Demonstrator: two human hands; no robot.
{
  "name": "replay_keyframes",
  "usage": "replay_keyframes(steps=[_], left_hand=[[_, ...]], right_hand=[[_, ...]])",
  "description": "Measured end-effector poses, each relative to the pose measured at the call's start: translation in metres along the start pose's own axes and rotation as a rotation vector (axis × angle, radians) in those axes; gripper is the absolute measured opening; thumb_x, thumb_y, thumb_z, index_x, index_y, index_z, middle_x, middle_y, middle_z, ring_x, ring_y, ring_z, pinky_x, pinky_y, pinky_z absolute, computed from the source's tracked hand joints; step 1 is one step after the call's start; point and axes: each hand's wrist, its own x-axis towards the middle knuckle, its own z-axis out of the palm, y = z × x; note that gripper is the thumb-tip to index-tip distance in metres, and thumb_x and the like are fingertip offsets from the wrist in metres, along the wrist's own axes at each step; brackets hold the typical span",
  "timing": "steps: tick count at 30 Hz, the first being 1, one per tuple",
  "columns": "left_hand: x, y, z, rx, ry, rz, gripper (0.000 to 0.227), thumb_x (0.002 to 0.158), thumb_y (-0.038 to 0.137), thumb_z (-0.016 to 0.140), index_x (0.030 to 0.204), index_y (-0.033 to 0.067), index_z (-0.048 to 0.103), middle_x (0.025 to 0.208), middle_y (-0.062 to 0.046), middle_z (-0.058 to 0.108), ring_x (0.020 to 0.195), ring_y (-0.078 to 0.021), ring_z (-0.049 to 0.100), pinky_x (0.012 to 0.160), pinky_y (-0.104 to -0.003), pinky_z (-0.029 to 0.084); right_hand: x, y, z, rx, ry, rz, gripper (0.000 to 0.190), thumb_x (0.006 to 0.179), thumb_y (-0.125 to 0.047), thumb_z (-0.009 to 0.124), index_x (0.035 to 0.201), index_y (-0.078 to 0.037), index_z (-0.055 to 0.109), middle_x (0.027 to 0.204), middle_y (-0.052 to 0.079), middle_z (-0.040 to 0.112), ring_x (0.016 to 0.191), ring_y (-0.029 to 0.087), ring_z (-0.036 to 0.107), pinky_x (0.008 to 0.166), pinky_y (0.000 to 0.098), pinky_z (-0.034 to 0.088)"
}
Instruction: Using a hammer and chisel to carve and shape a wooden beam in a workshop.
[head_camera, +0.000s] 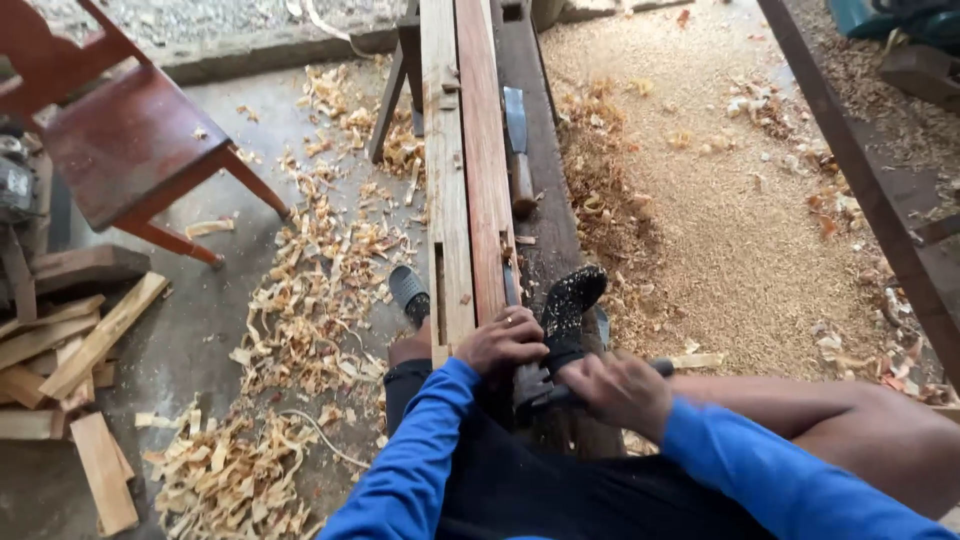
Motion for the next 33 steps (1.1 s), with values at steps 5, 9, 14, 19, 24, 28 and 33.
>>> replay_keyframes(steps=[5, 9, 14, 19, 24, 28, 33], left_hand=[[0.000, 0.010, 0.003, 0.169, 0.108, -0.021, 0.019, 0.084, 0.018, 0.068, 0.103, 0.0182, 0.070, 0.106, -0.006, 0.063, 0.108, -0.0292, 0.061, 0.101, -0.044, 0.049], [0.003, 0.034, 0.000, 0.080, 0.100, 0.064, 0.019, 0.085, 0.015, 0.068, 0.102, 0.0092, 0.065, 0.109, -0.005, 0.066, 0.110, -0.0231, 0.067, 0.115, -0.047, 0.053], [0.029, 0.048, -0.021, -0.046, 0.175, -0.085, 0.010, 0.091, 0.021, 0.076, 0.091, 0.0127, 0.071, 0.091, -0.001, 0.065, 0.098, -0.0225, 0.064, 0.105, -0.043, 0.052], [0.063, 0.027, -0.033, -0.139, 0.326, -0.129, 0.015, 0.088, 0.017, 0.081, 0.084, 0.0122, 0.067, 0.082, 0.000, 0.063, 0.083, -0.0218, 0.065, 0.095, -0.043, 0.056], [0.097, -0.072, -0.018, 0.211, 0.507, -0.328, 0.020, 0.087, 0.014, 0.073, 0.075, 0.0140, 0.057, 0.070, -0.005, 0.056, 0.062, -0.0224, 0.059, 0.056, -0.037, 0.050], [0.136, -0.093, -0.079, -0.076, 0.827, -0.676, 0.020, 0.090, 0.026, 0.078, 0.087, 0.0118, 0.063, 0.071, -0.002, 0.068, 0.063, -0.0159, 0.070, 0.057, -0.031, 0.061], [0.080, -0.017, -0.043, 0.270, 0.722, -0.247, 0.017, 0.097, 0.022, 0.077, 0.097, 0.0089, 0.066, 0.085, -0.007, 0.072, 0.078, -0.0173, 0.073, 0.070, -0.033, 0.065]], right_hand=[[-0.010, -0.021, -0.043, 0.378, 0.287, 0.228, 0.048, 0.075, -0.035, 0.075, 0.113, -0.007, 0.063, 0.094, 0.011, 0.072, 0.079, 0.031, 0.071, 0.062, 0.0406, 0.056], [-0.033, -0.023, -0.019, 0.416, 0.319, 0.383, 0.049, 0.070, -0.039, 0.082, 0.107, -0.010, 0.067, 0.088, 0.010, 0.073, 0.075, 0.032, 0.072, 0.061, 0.0421, 0.057], [-0.036, -0.019, -0.004, 0.506, 0.382, 0.605, 0.048, 0.067, -0.042, 0.087, 0.104, -0.013, 0.074, 0.077, 0.010, 0.075, 0.064, 0.029, 0.074, 0.057, 0.0416, 0.058], [-0.038, -0.010, 0.001, 0.549, 0.413, 0.622, 0.039, 0.069, -0.038, 0.086, 0.097, -0.013, 0.075, 0.075, 0.009, 0.075, 0.063, 0.027, 0.074, 0.058, 0.0393, 0.059], [-0.026, -0.010, -0.011, 0.633, 0.440, 0.672, 0.033, 0.072, -0.032, 0.085, 0.094, -0.011, 0.074, 0.073, 0.010, 0.074, 0.063, 0.026, 0.074, 0.057, 0.0371, 0.058], [-0.026, -0.011, -0.009, 0.699, 0.457, 0.726, 0.032, 0.073, -0.030, 0.087, 0.090, -0.008, 0.072, 0.072, 0.010, 0.074, 0.061, 0.024, 0.075, 0.055, 0.0357, 0.057], [-0.021, -0.008, -0.030, 0.777, 0.477, 0.613, 0.030, 0.072, -0.027, 0.087, 0.092, -0.008, 0.074, 0.078, 0.009, 0.076, 0.068, 0.024, 0.077, 0.062, 0.0360, 0.060]])
